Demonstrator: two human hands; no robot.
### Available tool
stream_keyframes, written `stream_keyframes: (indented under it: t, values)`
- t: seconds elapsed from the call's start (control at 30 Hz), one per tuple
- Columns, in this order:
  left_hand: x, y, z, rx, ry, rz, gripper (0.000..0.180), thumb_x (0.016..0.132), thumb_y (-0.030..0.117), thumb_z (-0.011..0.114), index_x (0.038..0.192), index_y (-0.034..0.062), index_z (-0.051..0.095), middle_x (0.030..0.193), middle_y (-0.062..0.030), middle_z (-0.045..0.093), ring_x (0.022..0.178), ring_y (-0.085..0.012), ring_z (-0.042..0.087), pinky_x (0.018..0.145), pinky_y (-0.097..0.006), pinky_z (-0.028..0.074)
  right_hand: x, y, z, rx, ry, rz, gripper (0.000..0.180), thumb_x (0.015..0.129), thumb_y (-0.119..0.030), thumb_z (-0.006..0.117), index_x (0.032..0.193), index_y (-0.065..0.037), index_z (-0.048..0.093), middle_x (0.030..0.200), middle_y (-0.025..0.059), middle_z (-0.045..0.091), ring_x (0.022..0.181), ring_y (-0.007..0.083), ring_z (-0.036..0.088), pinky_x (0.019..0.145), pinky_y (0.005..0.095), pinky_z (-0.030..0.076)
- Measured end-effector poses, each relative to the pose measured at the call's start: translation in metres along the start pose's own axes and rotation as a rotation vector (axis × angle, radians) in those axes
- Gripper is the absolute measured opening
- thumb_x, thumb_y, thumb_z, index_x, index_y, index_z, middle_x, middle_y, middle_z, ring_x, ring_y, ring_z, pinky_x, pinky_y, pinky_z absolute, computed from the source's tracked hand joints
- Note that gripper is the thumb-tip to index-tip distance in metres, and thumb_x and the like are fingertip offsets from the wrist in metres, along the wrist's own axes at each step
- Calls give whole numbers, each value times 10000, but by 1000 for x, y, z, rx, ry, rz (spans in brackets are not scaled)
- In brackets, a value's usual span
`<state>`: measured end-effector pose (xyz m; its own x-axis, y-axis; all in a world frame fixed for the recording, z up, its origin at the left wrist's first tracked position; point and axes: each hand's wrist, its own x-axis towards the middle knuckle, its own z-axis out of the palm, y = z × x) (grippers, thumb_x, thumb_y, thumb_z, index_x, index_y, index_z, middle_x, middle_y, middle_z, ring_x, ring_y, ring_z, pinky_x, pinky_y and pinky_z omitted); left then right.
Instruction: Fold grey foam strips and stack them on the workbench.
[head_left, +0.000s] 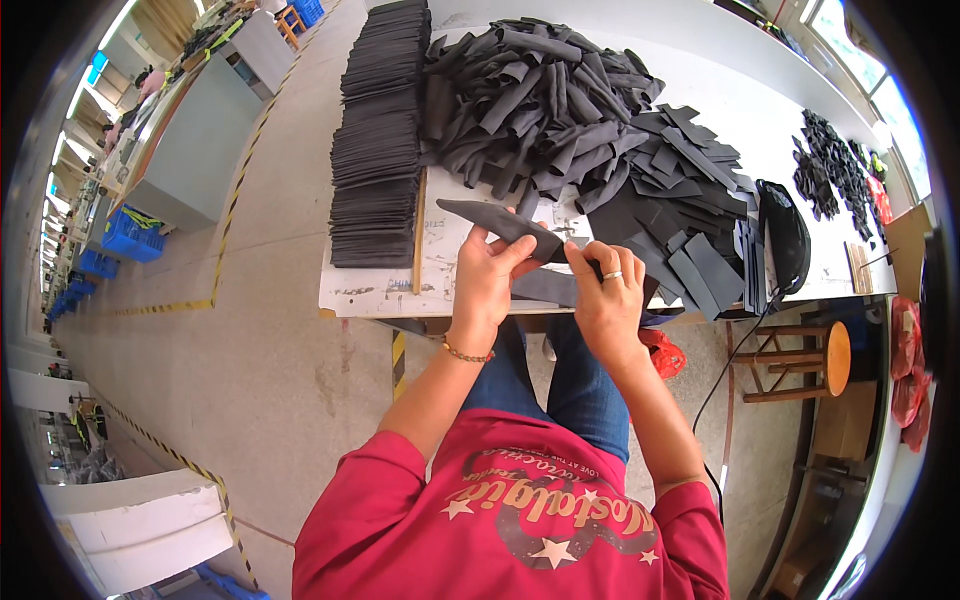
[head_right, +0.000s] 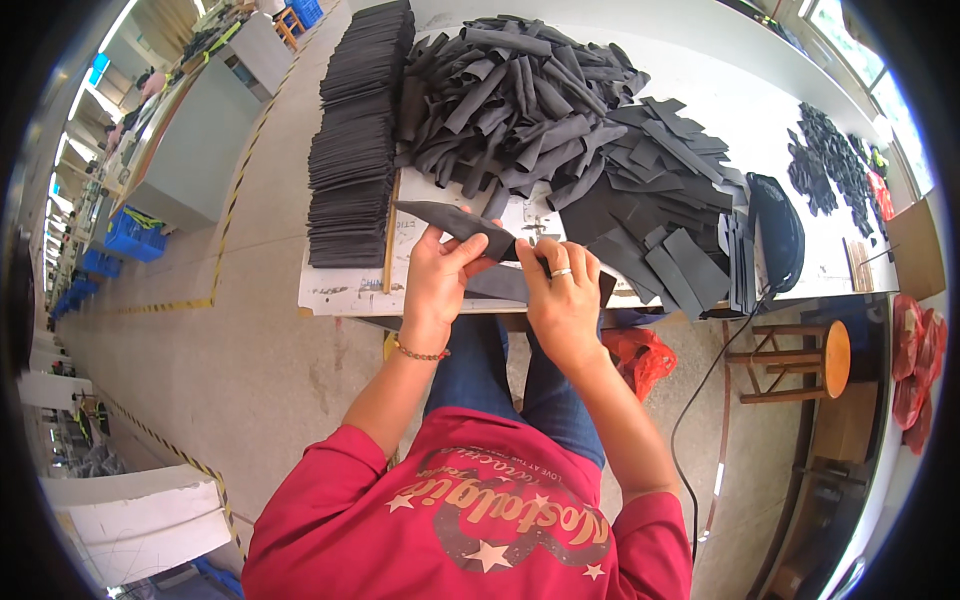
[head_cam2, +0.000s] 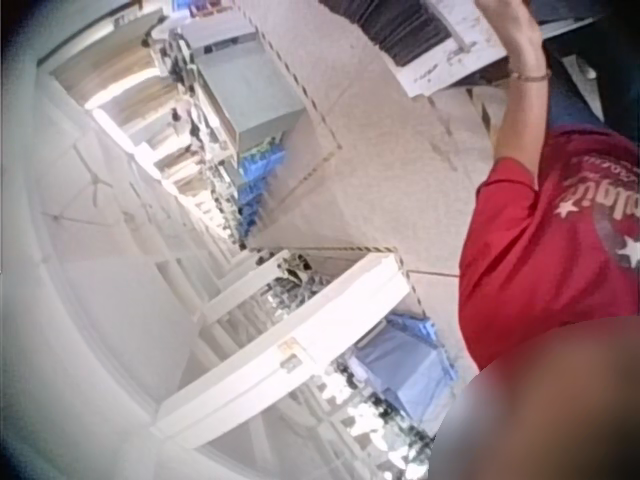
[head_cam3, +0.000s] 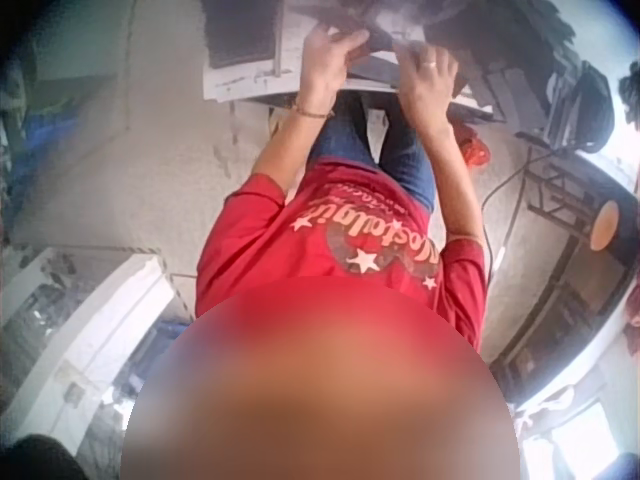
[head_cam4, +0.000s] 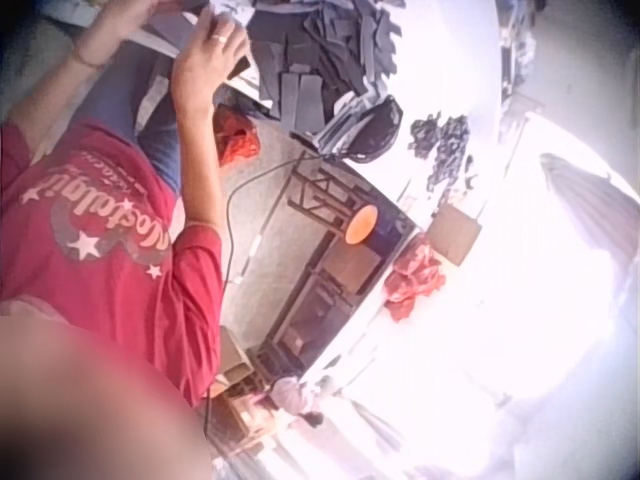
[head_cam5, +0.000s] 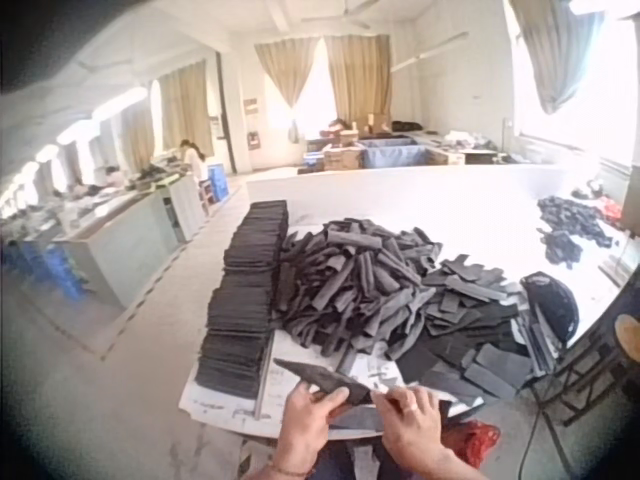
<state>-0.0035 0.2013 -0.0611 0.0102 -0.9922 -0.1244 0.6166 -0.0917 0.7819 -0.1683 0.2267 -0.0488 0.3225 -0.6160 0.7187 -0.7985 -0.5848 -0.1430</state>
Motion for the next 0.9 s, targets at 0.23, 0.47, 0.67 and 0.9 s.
stream_keyframes:
  t: [0.23,0.47,0.67,0.9]
  values:
    - [-3,-5,1,23,3,91,574,862,-52,642,1360,-25,358,1119,-229,651,1061,-283,648,932,-374,537,-6,-13,21,135,36,167,499,732,-6,729,1215,-45,612,1034,118,555,914,307,538,820,426,434]
    - [11,-20,-6,-337,-236,-1,265,991,228,554,1110,-7,581,997,-188,687,1087,-303,634,968,-383,479,-17,-26,17,255,-95,289,483,702,-34,757,1127,-27,526,1101,183,534,987,363,533,835,458,447]
    - [-3,-41,2,-292,-196,6,276,996,241,543,1085,-15,593,1055,-191,684,1102,-291,628,967,-382,475,-22,-14,25,392,-69,169,368,716,19,704,1041,-30,537,1035,165,540,934,361,538,806,447,455]
    - [-1,-29,-3,-340,-132,-67,318,1001,273,525,1089,-24,594,1118,-194,673,1102,-277,628,996,-401,458,-31,-17,5,398,-198,271,284,765,-20,722,995,-18,555,1024,173,550,915,367,563,769,435,487]
